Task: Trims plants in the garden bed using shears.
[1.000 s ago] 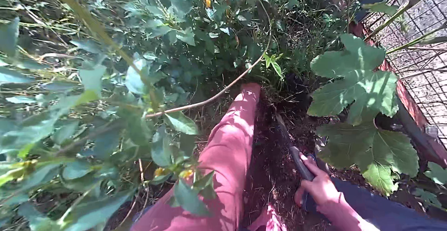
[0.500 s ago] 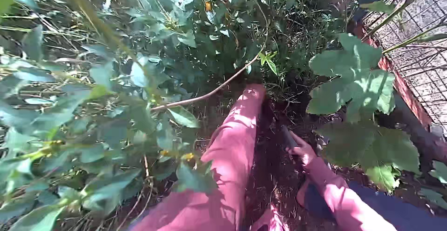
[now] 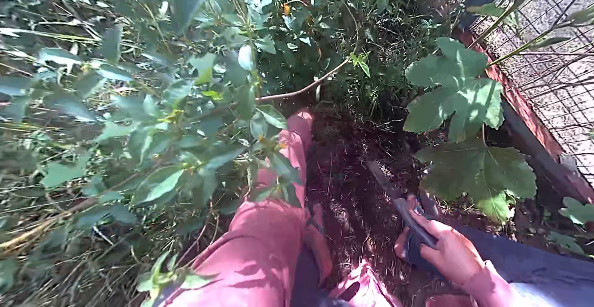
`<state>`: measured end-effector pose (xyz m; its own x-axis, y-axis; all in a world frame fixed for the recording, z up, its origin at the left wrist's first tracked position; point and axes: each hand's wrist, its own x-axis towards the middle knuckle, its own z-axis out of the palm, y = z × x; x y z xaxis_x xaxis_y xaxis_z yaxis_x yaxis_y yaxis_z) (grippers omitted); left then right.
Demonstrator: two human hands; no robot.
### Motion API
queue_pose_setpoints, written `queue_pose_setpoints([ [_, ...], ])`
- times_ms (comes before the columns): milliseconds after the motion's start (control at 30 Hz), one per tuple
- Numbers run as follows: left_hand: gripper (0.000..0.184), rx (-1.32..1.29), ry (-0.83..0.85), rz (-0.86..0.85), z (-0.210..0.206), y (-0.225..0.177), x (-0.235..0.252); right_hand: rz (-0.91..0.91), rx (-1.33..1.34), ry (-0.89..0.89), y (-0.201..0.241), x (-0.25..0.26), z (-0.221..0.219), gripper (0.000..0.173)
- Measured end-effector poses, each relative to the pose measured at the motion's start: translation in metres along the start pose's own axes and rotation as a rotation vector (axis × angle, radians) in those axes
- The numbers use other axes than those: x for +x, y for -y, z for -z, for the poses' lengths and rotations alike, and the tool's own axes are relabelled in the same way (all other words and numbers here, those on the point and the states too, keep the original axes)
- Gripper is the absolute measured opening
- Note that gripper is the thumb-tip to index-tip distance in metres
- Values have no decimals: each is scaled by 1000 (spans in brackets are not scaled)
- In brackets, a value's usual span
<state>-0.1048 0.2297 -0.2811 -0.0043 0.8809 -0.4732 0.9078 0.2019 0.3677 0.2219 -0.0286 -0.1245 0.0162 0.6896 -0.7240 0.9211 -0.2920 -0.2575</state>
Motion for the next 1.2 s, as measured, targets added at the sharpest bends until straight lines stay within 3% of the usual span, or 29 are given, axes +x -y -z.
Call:
queue_pose_setpoints([
  [67, 55, 78, 19, -21, 6, 11, -16, 43, -75, -25, 5, -2, -6, 71],
  [133, 49, 111, 112, -20, 21, -7, -17, 45, -139, -22, 19, 22, -14, 69],
  [200, 46, 115, 15, -41, 7, -23, 4, 0, -199, 102, 43, 65, -24, 70],
  [267, 66, 187, -113, -200, -18, -38, 18, -11, -214, 160, 50, 93, -51, 78],
  [333, 81, 261, -150, -483, -43, -56, 26, -1, -124, 97, 33, 104, -75, 79],
  [400, 72, 287, -74, -707, -72, -66, 24, -15, 72, 58, 15, 107, -70, 78],
  [433, 66, 321, -5, -714, -83, -67, 18, -33, 238, 39, 9, 101, -65, 79],
  [533, 54, 469, 225, -433, -82, -66, 0, -93, 477, -14, -2, 76, -38, 82],
  [667, 27, 670, 296, -367, -71, -46, 9, -112, 60, -11, -6, 21, -12, 76],
  [733, 28, 630, 337, -385, -58, -45, 9, -64, -66, -5, 3, 13, -7, 71],
  [800, 27, 633, 355, -399, -51, -52, 2, -45, -148, 43, 23, 37, -9, 70],
  [900, 28, 589, 272, -432, -34, -49, -5, -27, -198, 92, 51, 100, -36, 80],
  [967, 30, 446, 108, -415, -10, -27, 15, -49, -77, 116, 48, 119, -53, 83],
  [1100, 33, 396, -24, -111, 35, -6, 28, -10, 681, -49, 13, 110, -76, 86],
  [1200, 47, 363, -126, 33, 44, -10, 40, -39, 535, -51, 19, 76, -49, 85],
])
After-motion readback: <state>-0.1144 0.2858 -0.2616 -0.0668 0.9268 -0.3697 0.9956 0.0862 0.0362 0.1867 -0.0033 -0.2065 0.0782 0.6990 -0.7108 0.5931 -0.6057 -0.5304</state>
